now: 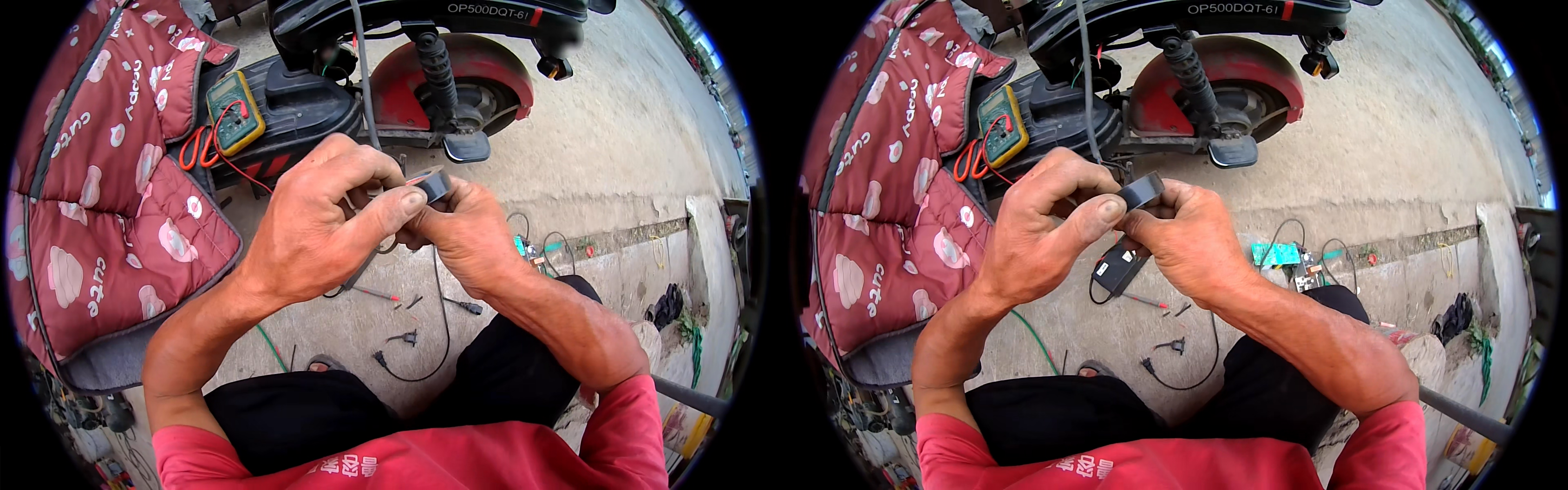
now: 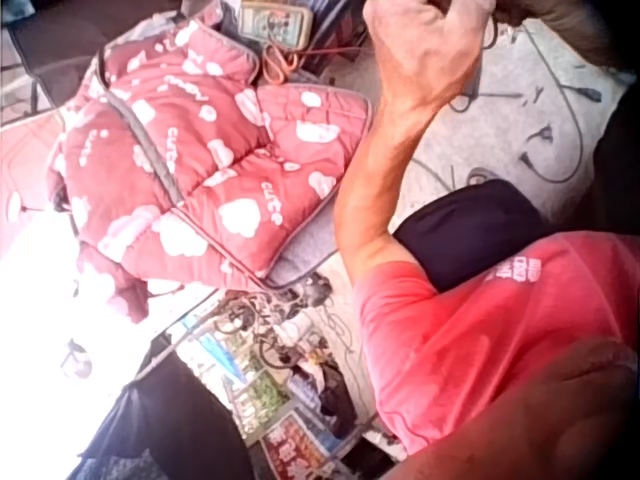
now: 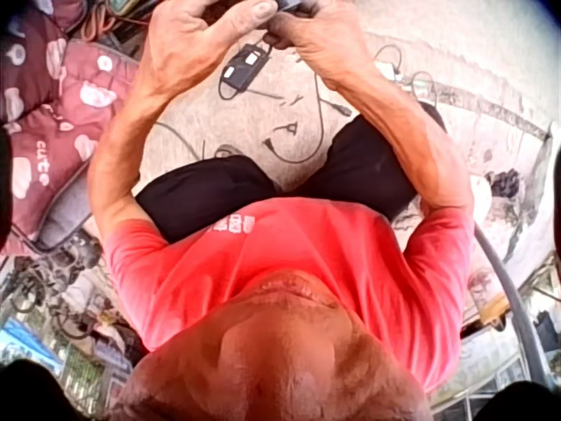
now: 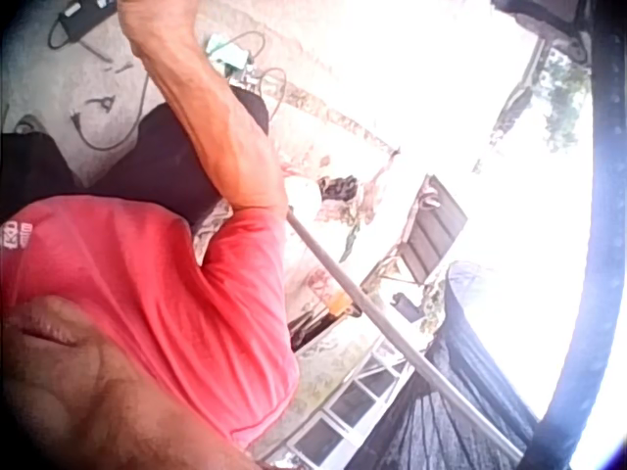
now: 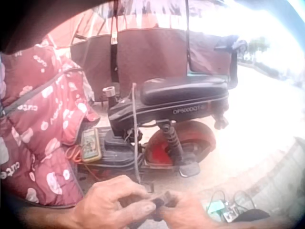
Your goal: The person twists two black wires together by hand and then wraps the connection with black electrical tape. They continue to wrap the tape around the joint to secure it.
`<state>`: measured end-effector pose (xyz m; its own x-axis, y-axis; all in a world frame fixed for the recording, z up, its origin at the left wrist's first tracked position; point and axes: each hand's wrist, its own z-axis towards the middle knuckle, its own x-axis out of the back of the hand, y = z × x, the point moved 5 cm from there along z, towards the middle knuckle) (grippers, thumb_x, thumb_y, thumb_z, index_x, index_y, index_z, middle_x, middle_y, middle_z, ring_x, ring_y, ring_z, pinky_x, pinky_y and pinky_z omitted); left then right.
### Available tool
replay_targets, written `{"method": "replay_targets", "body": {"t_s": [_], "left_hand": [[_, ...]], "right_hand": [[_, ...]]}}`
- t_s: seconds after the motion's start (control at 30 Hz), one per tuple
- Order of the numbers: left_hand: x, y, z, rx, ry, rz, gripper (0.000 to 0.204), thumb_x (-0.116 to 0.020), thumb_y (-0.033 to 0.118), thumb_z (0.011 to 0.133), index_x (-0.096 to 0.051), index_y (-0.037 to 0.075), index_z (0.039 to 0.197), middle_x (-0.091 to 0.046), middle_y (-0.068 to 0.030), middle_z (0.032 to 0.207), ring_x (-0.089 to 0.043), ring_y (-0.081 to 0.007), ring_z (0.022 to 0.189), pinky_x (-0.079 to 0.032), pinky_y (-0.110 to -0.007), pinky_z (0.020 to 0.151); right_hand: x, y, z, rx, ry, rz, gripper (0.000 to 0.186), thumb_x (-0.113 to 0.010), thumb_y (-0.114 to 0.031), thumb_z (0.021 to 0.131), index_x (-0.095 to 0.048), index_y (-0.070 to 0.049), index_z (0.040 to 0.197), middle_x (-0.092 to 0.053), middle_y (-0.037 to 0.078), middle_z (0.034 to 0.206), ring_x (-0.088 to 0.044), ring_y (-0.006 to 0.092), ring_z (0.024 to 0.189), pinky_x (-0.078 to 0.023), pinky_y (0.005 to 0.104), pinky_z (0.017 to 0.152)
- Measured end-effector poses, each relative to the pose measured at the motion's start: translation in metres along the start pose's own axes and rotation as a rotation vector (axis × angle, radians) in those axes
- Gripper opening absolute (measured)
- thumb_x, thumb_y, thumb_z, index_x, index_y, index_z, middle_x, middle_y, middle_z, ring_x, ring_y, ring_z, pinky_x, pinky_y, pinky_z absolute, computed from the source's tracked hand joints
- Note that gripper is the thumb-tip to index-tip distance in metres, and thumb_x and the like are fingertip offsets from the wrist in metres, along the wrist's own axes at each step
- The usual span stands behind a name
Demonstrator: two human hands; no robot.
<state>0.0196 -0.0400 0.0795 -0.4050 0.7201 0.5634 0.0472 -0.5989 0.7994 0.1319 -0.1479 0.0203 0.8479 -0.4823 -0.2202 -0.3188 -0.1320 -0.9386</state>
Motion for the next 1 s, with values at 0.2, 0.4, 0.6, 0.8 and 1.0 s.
{"method": "replay_targets", "body": {"t_s": [0.2, 0.4, 0.6, 0.8, 1.0], "left_hand": [[-0.014, -0.009, 0.004, 0.226, -0.034, -0.505, 0.027, -0.072, 0.024, 0.091, -0.064, 0.000, 0.102, -0.063, -0.0048, 0.094, -0.060, -0.0099, 0.086, -0.051, -0.027, 0.078], [-0.016, -0.015, 0.006, 0.203, 0.067, -0.298, 0.028, -0.075, 0.020, 0.088, -0.064, -0.001, 0.103, -0.064, -0.0039, 0.090, -0.060, -0.0080, 0.081, -0.050, -0.024, 0.073], [-0.015, -0.011, 0.007, 0.258, 0.143, -0.263, 0.033, -0.079, 0.017, 0.084, -0.063, 0.000, 0.106, -0.064, -0.0035, 0.090, -0.058, -0.0050, 0.077, -0.048, -0.020, 0.065], [-0.019, -0.012, 0.002, 0.167, 0.209, -0.366, 0.042, -0.082, 0.015, 0.082, -0.060, -0.001, 0.114, -0.063, -0.0049, 0.098, -0.059, -0.0061, 0.081, -0.049, -0.020, 0.068], [-0.014, -0.027, 0.000, 0.144, 0.105, -0.573, 0.045, -0.074, 0.009, 0.086, -0.053, 0.001, 0.126, -0.063, -0.0115, 0.108, -0.063, -0.0149, 0.095, -0.053, -0.028, 0.081]], "right_hand": [[-0.001, 0.003, 0.001, -0.008, -0.003, -0.045, 0.013, -0.070, -0.008, 0.089, -0.066, 0.002, 0.097, -0.066, 0.004, 0.079, -0.059, 0.0092, 0.068, -0.049, 0.0249, 0.063], [-0.004, 0.008, 0.004, -0.050, -0.044, 0.036, 0.017, -0.069, -0.011, 0.088, -0.065, 0.001, 0.098, -0.065, 0.004, 0.082, -0.058, 0.0098, 0.071, -0.048, 0.0256, 0.064], [-0.006, 0.013, 0.009, -0.101, -0.088, 0.074, 0.014, -0.064, -0.013, 0.088, -0.063, -0.002, 0.097, -0.061, 0.002, 0.080, -0.054, 0.0082, 0.070, -0.042, 0.0243, 0.060], [-0.005, 0.012, 0.014, -0.082, -0.191, 0.104, 0.011, -0.064, -0.017, 0.089, -0.063, -0.006, 0.091, -0.059, 0.000, 0.075, -0.051, 0.0070, 0.066, -0.038, 0.0235, 0.055], [-0.001, 0.010, 0.013, -0.146, -0.182, 0.115, 0.013, -0.066, -0.019, 0.090, -0.065, -0.006, 0.093, -0.063, 0.001, 0.078, -0.053, 0.0069, 0.066, -0.039, 0.0227, 0.057]]}}
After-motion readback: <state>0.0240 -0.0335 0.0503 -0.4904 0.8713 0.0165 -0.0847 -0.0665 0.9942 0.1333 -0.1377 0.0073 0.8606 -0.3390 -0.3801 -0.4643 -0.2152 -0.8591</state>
